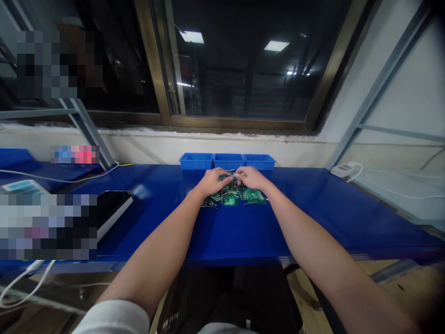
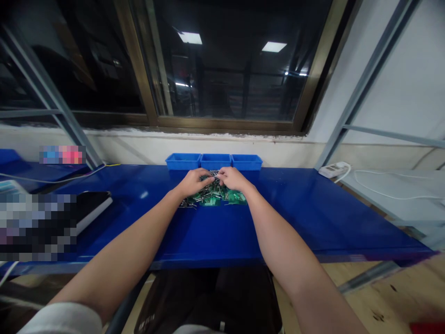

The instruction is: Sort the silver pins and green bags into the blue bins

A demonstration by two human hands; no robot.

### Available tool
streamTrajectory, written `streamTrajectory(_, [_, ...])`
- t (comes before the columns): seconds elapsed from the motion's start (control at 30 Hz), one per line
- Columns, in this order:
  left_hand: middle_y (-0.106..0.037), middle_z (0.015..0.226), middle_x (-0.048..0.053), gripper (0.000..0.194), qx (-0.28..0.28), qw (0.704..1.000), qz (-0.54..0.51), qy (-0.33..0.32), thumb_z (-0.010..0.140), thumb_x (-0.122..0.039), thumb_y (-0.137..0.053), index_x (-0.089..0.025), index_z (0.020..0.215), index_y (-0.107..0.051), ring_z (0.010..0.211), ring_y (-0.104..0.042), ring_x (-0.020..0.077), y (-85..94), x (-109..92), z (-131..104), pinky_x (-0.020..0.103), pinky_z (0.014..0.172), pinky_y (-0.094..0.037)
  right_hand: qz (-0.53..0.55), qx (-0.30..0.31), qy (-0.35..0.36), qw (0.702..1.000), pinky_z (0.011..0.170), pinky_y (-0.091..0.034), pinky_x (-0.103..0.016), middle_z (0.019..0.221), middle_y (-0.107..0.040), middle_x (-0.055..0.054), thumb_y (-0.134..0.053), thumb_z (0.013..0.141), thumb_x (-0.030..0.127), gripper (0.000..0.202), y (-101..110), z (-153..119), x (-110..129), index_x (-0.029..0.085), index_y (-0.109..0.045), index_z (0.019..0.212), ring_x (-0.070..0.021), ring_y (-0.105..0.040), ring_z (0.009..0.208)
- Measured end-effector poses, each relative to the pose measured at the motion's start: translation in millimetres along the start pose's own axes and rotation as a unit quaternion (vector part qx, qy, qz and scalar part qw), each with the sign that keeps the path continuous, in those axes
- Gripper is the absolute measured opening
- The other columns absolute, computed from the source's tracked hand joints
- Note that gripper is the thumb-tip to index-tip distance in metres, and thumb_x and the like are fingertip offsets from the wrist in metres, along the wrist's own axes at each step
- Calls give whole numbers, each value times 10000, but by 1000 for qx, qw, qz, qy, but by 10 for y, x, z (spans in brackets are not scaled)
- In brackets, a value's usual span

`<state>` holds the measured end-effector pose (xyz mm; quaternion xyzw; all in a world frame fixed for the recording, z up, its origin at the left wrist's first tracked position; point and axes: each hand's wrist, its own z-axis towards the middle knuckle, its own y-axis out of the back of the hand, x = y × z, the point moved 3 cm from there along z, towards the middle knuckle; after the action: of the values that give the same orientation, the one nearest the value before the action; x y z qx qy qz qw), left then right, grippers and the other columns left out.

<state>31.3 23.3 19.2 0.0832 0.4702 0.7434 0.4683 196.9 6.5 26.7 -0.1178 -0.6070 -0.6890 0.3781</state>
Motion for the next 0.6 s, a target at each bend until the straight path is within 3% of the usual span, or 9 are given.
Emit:
streamTrajectory(0.17, [-646,926,48,393,6,1000,-14,2,883,-414,-354,-178,828,-663,902,-579,158,10,-3,9,273,856,-423,124,-23,-7,992,480,-363,-189,652,-636,-21,-540,753,257,133,-28,27,-35,143,-569,813,-77,-493,496])
streamTrajectory(0.37, [-645,949,45,379,7,1000,-16,2,879,-417,-366,-196,845,-672,942,-572,167,-11,5,14,295,889,-415,277,-56,8,959,486,-393,-213,645,-613,-14,-615,645,331,234,-3,31,-49,153,-587,794,-96,-505,512])
streamTrajectory(0.6, [-645,1008,42,419,-3,1000,2,30,824,-525,-425,-205,908,-682,992,-560,192,22,14,-7,322,916,-401,263,-100,-42,959,461,-356,-217,527,-561,3,-560,664,417,266,87,31,-203,156,-570,616,-97,-473,462])
